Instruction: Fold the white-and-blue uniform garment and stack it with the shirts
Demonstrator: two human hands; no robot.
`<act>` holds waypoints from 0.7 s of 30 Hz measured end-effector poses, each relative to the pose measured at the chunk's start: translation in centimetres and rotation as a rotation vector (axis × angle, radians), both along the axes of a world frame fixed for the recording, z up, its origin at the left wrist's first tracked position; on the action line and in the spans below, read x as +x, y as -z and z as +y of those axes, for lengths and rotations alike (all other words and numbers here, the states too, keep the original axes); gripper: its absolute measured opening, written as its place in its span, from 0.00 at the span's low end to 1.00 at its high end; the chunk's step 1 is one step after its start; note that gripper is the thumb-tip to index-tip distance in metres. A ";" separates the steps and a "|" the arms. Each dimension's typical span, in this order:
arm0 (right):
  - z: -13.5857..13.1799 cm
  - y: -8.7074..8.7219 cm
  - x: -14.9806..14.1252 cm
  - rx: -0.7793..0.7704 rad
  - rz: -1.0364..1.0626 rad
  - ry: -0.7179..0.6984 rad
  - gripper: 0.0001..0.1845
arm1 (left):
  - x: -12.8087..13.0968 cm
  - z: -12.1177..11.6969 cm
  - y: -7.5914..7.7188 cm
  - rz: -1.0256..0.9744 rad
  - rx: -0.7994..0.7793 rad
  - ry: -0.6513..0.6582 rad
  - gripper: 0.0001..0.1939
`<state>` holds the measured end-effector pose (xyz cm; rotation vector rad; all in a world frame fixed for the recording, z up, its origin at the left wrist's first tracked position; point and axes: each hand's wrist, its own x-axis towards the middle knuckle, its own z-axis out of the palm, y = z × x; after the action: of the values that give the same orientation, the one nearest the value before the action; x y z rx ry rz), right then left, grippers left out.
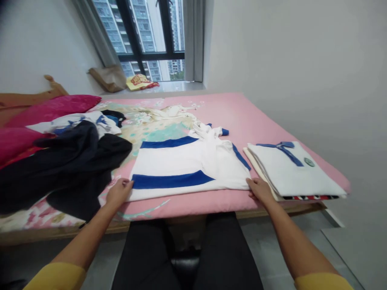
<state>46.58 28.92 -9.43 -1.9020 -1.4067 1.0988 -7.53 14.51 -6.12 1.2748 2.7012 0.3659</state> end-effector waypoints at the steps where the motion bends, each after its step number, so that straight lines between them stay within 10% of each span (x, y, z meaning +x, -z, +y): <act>1: 0.0 -0.1 -0.1 0.009 0.006 0.002 0.18 | 0.2 0.1 -0.1 0.050 0.067 0.043 0.22; 7: 0.5 0.1 0.1 0.012 0.086 0.032 0.18 | 2.2 1.0 1.6 0.221 0.309 0.622 0.19; 21: 0.8 0.2 0.8 -0.020 0.222 0.029 0.14 | -3.5 5.0 2.8 0.258 0.017 0.575 0.26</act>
<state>47.35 29.73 -9.60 -1.7469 -1.2457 1.2704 -11.04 19.47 -8.88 2.1354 2.3531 0.1606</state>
